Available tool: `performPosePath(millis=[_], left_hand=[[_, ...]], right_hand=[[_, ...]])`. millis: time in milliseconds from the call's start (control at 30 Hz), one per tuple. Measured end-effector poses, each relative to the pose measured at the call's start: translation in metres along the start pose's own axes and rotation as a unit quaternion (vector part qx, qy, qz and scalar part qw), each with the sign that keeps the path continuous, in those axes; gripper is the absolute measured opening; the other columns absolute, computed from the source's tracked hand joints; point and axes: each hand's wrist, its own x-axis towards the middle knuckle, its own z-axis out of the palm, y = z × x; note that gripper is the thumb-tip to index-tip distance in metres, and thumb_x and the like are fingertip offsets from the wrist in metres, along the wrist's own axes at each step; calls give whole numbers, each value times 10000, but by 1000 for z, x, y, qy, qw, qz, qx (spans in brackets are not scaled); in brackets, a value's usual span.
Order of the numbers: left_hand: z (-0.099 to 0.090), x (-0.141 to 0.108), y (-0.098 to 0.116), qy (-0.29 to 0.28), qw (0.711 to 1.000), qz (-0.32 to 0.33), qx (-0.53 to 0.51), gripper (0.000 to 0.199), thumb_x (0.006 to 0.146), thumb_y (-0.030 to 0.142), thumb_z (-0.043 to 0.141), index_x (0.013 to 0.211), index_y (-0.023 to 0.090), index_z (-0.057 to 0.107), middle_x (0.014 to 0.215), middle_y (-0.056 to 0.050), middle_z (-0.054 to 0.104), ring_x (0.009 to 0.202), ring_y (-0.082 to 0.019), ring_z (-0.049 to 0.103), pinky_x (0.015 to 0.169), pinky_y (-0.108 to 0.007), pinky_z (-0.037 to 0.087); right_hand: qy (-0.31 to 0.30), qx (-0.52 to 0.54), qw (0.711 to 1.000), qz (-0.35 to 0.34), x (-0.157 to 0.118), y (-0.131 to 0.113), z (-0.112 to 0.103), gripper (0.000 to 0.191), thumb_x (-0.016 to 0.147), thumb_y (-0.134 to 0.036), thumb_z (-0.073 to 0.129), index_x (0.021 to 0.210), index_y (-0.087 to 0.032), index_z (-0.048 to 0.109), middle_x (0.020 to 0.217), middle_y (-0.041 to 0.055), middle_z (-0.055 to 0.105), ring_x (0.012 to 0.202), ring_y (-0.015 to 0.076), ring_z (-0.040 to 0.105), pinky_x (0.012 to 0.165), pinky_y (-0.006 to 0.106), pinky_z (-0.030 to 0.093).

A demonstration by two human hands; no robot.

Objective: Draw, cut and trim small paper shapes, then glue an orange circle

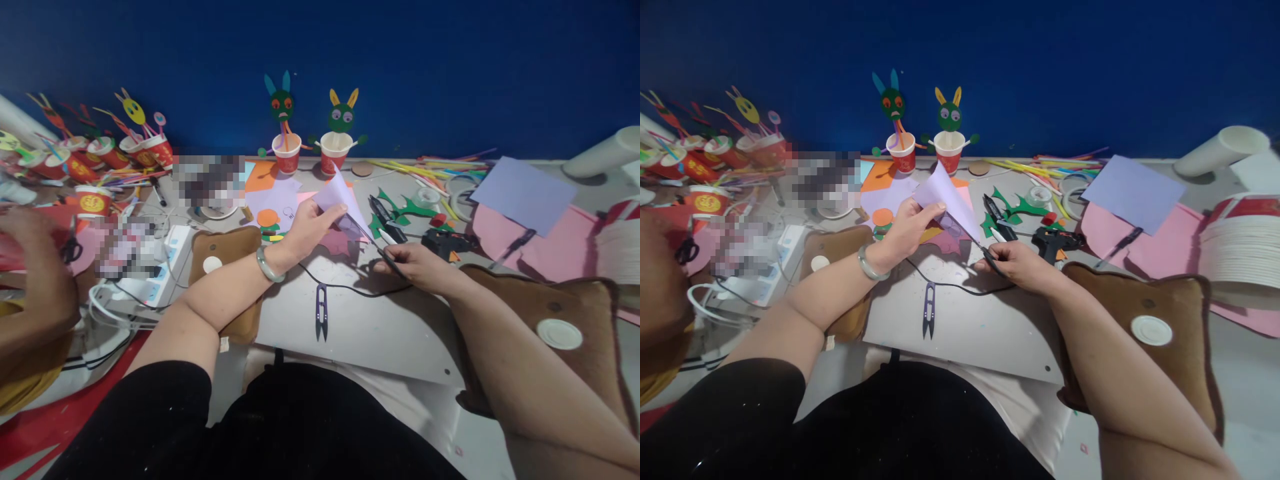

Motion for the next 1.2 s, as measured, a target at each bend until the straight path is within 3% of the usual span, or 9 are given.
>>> performPosePath(millis=[200,367,600,833,1100,1200], left_hand=[[-4,1,1,-2,999,-33,-2,262,714,326,832,748,177,620,660,37,671,600,-69,600,569,-200,494],[-9,2,7,-19,997,-71,9,229,709,293,800,748,185,602,675,37,661,601,-70,598,540,-200,463],[-15,7,16,-36,993,-89,65,233,684,283,830,776,180,642,677,23,677,607,-95,616,525,-213,455],[-18,7,10,-67,989,-118,62,238,714,244,836,824,158,644,733,-6,721,624,-110,655,590,-237,515],[-9,11,12,56,996,-59,-29,170,866,190,763,830,174,597,690,46,671,550,-58,614,486,-194,373],[-5,10,14,83,994,-48,-42,176,888,179,760,838,180,592,677,66,645,550,-46,609,502,-190,381]], right_hand=[[2,0,1000,10,2,5,-5,771,559,-837,868,571,-229,394,596,-30,419,637,132,378,610,289,291],[2,0,1000,-4,0,2,-10,770,559,-829,877,549,-229,394,568,-30,381,615,131,334,591,295,268],[41,-66,997,5,-3,6,-23,781,520,-876,848,559,-223,421,587,-14,467,647,145,425,617,286,298],[93,-111,989,-1,-8,3,-28,781,550,-884,831,577,-229,406,585,-22,443,650,142,396,626,301,283],[180,-125,974,59,-21,-15,-38,827,530,-954,799,594,-242,382,548,-32,375,612,129,331,598,336,235],[185,-54,981,24,-21,-16,-32,806,569,-936,799,597,-230,410,567,-29,391,607,127,339,590,328,243]])
